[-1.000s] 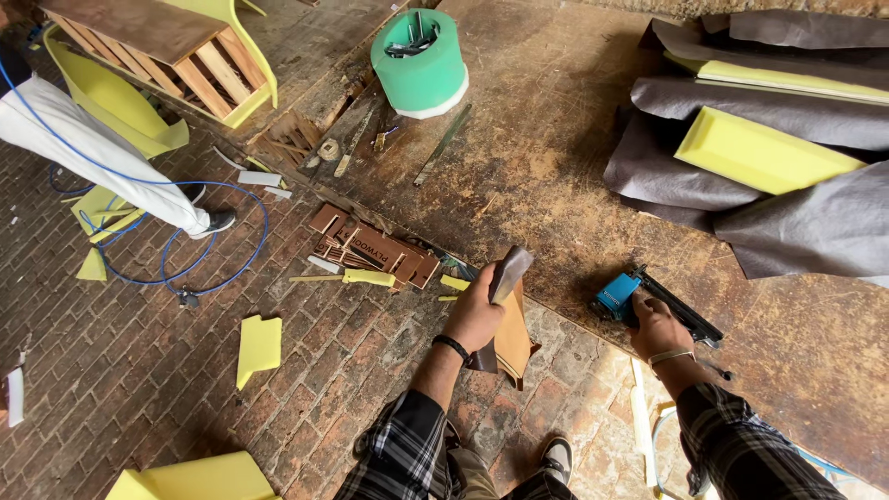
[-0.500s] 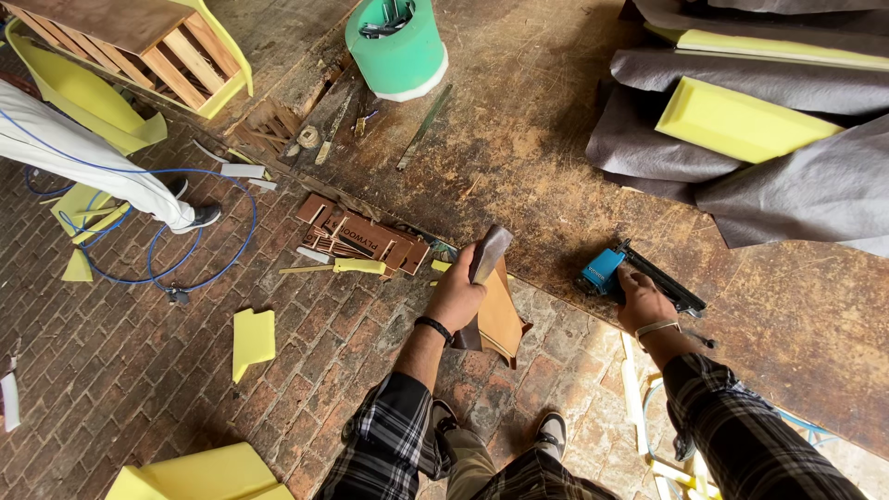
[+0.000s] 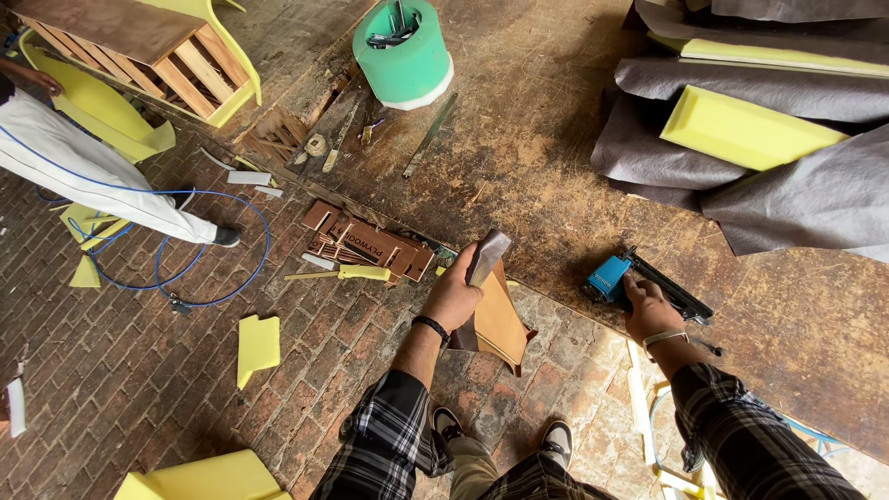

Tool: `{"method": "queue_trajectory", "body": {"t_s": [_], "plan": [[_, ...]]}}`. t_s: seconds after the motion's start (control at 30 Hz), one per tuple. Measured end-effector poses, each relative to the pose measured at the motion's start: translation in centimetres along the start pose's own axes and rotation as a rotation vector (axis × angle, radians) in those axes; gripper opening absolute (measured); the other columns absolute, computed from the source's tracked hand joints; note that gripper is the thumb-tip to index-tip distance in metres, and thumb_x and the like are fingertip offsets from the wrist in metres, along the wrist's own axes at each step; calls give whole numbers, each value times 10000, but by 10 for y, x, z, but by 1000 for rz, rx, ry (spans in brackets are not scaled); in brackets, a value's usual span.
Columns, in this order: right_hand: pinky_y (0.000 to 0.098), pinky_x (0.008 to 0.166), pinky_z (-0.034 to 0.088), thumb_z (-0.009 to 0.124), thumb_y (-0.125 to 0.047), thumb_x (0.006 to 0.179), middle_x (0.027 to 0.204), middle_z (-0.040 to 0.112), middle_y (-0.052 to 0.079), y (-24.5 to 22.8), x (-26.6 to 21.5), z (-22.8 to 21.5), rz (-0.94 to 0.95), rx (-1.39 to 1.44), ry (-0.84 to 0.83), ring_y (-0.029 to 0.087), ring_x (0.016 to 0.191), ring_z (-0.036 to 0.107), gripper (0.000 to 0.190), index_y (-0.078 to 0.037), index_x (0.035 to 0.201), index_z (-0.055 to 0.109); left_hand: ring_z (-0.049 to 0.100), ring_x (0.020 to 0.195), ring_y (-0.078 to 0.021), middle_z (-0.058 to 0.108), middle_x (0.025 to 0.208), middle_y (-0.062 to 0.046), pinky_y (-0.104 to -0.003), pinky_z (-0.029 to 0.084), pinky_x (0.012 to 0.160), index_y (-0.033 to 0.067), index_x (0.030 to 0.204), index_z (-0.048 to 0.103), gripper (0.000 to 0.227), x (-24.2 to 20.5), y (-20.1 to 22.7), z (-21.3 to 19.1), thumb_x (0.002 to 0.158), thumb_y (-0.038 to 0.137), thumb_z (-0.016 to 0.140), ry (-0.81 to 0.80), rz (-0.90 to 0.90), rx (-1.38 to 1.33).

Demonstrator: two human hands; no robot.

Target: The person staples dark fabric onto a long wooden frame using a pneumatic staple gun. They repeatedly fold the fabric edges and drive staples along the length of the frame, adjusting the material as needed.

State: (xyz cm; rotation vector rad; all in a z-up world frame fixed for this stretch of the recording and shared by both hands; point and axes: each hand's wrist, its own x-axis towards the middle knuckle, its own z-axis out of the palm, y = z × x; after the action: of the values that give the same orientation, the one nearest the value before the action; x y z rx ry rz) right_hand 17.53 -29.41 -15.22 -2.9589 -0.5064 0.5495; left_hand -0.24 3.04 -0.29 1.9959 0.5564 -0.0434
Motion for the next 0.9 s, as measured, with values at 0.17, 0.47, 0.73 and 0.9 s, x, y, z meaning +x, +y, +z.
{"method": "queue_trajectory", "body": {"t_s": [0.17, 0.47, 0.73, 0.9], "plan": [[364, 1043, 553, 776, -272, 869, 1663, 327, 25, 2, 0, 5, -48, 30, 70, 297, 1365, 543, 881, -347, 1609, 305, 629, 1254, -284, 618, 1421, -111, -402, 545, 989, 258, 1587, 320, 851, -2, -2, 1, 827, -7, 595, 20, 10, 28], [357, 1023, 572, 756, -258, 907, 1679, 305, 7, -1, -1, -2, 33, 34, -9, 274, 1358, 558, 868, -380, 1622, 280, 621, 1268, -289, 575, 1454, -132, -402, 566, 980, 253, 1602, 279, 852, 0, -3, 5, 849, -38, 550, -15, -3, -28], [345, 1148, 473, 774, -302, 886, 1669, 342, -6, 11, 4, 5, -16, 12, 56, 260, 1422, 511, 873, -376, 1617, 301, 636, 1240, -289, 590, 1436, -135, -390, 562, 970, 248, 1595, 296, 849, -6, 3, 6, 836, -38, 549, 10, 20, -30], [380, 1109, 482, 760, -311, 876, 1703, 213, -34, -1, 6, 0, 22, 29, 13, 273, 1464, 429, 939, -373, 1631, 206, 647, 1223, -307, 613, 1407, -150, -417, 568, 940, 247, 1593, 327, 832, -6, 3, -4, 837, -28, 539, 8, -5, -18]]}}
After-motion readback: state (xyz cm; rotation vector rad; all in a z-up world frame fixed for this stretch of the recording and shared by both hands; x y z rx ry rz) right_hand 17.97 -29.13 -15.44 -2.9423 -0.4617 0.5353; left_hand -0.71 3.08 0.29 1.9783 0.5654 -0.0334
